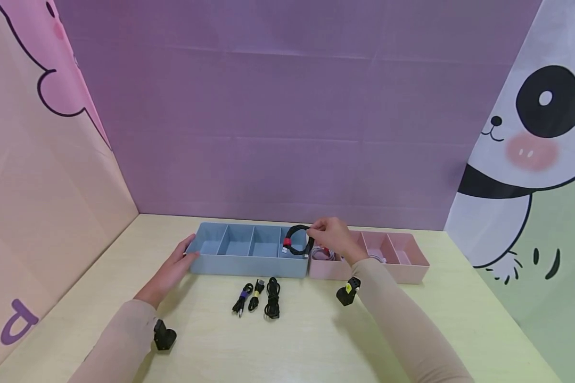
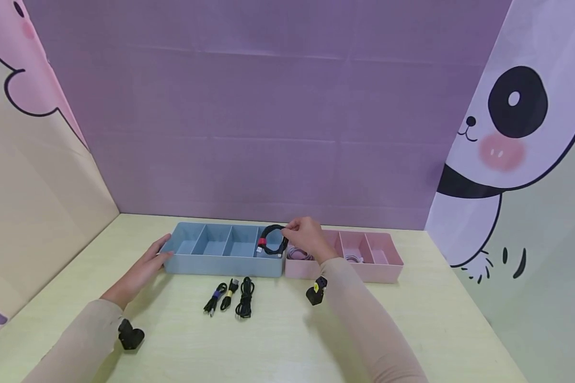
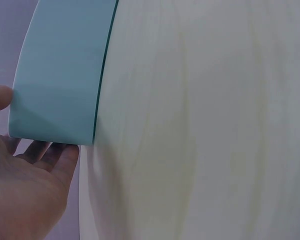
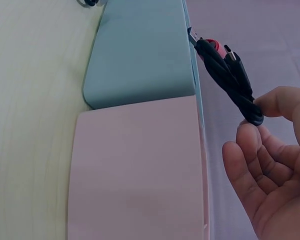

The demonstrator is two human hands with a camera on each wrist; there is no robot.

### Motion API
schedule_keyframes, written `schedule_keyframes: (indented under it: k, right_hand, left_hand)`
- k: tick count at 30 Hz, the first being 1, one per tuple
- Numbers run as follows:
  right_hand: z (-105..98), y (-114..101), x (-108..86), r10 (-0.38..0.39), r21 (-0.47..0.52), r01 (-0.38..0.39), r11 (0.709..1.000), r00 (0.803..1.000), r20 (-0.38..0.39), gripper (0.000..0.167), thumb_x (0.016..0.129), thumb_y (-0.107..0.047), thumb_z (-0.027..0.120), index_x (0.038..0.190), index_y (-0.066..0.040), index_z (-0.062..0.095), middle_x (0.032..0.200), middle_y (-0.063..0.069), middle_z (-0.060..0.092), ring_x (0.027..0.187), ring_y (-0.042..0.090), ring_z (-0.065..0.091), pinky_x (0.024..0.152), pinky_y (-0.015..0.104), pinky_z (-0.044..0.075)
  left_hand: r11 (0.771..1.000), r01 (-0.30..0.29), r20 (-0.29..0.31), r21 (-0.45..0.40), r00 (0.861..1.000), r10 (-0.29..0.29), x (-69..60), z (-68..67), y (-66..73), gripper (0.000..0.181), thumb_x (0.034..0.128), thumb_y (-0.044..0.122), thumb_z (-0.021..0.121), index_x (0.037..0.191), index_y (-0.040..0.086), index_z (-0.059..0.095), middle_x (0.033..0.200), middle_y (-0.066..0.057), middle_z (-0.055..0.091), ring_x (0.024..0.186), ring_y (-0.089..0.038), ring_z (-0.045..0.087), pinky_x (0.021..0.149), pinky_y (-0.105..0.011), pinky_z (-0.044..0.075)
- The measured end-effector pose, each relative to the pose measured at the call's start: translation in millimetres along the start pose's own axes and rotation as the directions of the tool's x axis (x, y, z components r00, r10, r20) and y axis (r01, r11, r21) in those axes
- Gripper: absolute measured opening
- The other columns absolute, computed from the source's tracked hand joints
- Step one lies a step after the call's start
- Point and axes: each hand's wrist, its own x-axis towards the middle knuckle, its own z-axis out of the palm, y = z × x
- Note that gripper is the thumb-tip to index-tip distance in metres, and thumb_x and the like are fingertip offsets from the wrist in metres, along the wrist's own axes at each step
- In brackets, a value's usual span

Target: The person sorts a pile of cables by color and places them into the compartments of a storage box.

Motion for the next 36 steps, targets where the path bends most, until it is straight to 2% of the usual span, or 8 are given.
schedule_keyframes:
  k: [6, 10, 16, 19, 26, 36]
  right_hand:
    - [2.2, 0.2, 2.1, -0.003, -0.024, 0.003, 1.0, 1.0, -0.007, 0.021, 0.095, -0.024, 0.067, 0.1, -0.004, 0.071, 0.082, 0.005, 0.069, 0.081, 0.034, 0.068, 0.059, 0.028, 0.051]
    - [4.1, 0.2, 3.6, 0.003, -0.026, -0.003, 1.0, 1.0, -0.002, 0.02, 0.095, -0.023, 0.068, 0.099, -0.004, 0.072, 0.083, 0.006, 0.069, 0.079, 0.032, 0.067, 0.058, 0.029, 0.05]
    - [6.0, -1.2, 5.6, 0.002, -0.041, -0.002, 0.999, 1.0, 0.001, 0.02, 0.094, -0.023, 0.069, 0.099, -0.004, 0.072, 0.083, 0.004, 0.069, 0.071, 0.019, 0.063, 0.055, 0.028, 0.049]
    - [7.3, -0.1, 7.1, -0.007, -0.05, 0.007, 0.999, 1.0, 0.001, 0.021, 0.094, -0.023, 0.069, 0.1, -0.004, 0.072, 0.085, 0.004, 0.07, 0.072, 0.016, 0.062, 0.057, 0.027, 0.05]
    - [9.2, 0.9, 7.0, -0.012, -0.069, 0.013, 0.998, 1.0, 0.002, 0.025, 0.096, -0.025, 0.068, 0.112, -0.005, 0.072, 0.102, 0.007, 0.071, 0.087, 0.019, 0.067, 0.072, 0.033, 0.058]
    - [7.4, -2.8, 2.0, -0.024, -0.086, 0.026, 0.996, 1.0, 0.02, 0.026, 0.096, -0.026, 0.069, 0.112, -0.006, 0.072, 0.102, 0.006, 0.071, 0.087, 0.019, 0.066, 0.072, 0.033, 0.057]
  left_hand:
    - [1.0, -0.004, -0.008, 0.004, 1.0, 0.004, -0.9, -0.5, 0.3, 0.07, 0.1081, 0.034, 0.04, 0.162, 0.009, 0.002, 0.165, -0.022, 0.001, 0.148, -0.048, 0.005, 0.116, -0.065, 0.01]
    - [1.0, -0.003, -0.009, -0.001, 1.0, 0.003, 0.1, -0.5, -1.0, 0.07, 0.1082, 0.033, 0.04, 0.162, 0.009, 0.002, 0.165, -0.022, 0.001, 0.148, -0.048, 0.005, 0.116, -0.065, 0.01]
    - [1.0, 0.003, -0.001, 0.0, 1.0, -0.003, 1.6, -0.7, -2.4, 0.071, 0.1081, 0.036, 0.039, 0.162, 0.012, 0.001, 0.165, -0.023, 0.0, 0.148, -0.048, 0.006, 0.116, -0.066, 0.011]
    - [1.0, 0.005, 0.0, 0.002, 1.0, -0.005, 2.0, -0.9, -2.3, 0.071, 0.1082, 0.035, 0.039, 0.162, 0.011, 0.0, 0.165, -0.024, -0.001, 0.148, -0.049, 0.006, 0.116, -0.066, 0.01]
    - [1.0, 0.013, 0.004, 0.0, 1.0, -0.013, 0.9, 0.0, -1.2, 0.07, 0.1084, 0.033, 0.039, 0.162, 0.012, -0.001, 0.165, -0.023, -0.001, 0.148, -0.048, 0.006, 0.116, -0.066, 0.01]
    - [1.0, 0.009, 0.002, -0.003, 1.0, -0.009, 0.6, -0.1, -1.1, 0.069, 0.1084, 0.033, 0.038, 0.162, 0.011, 0.0, 0.165, -0.023, 0.0, 0.148, -0.049, 0.006, 0.116, -0.066, 0.01]
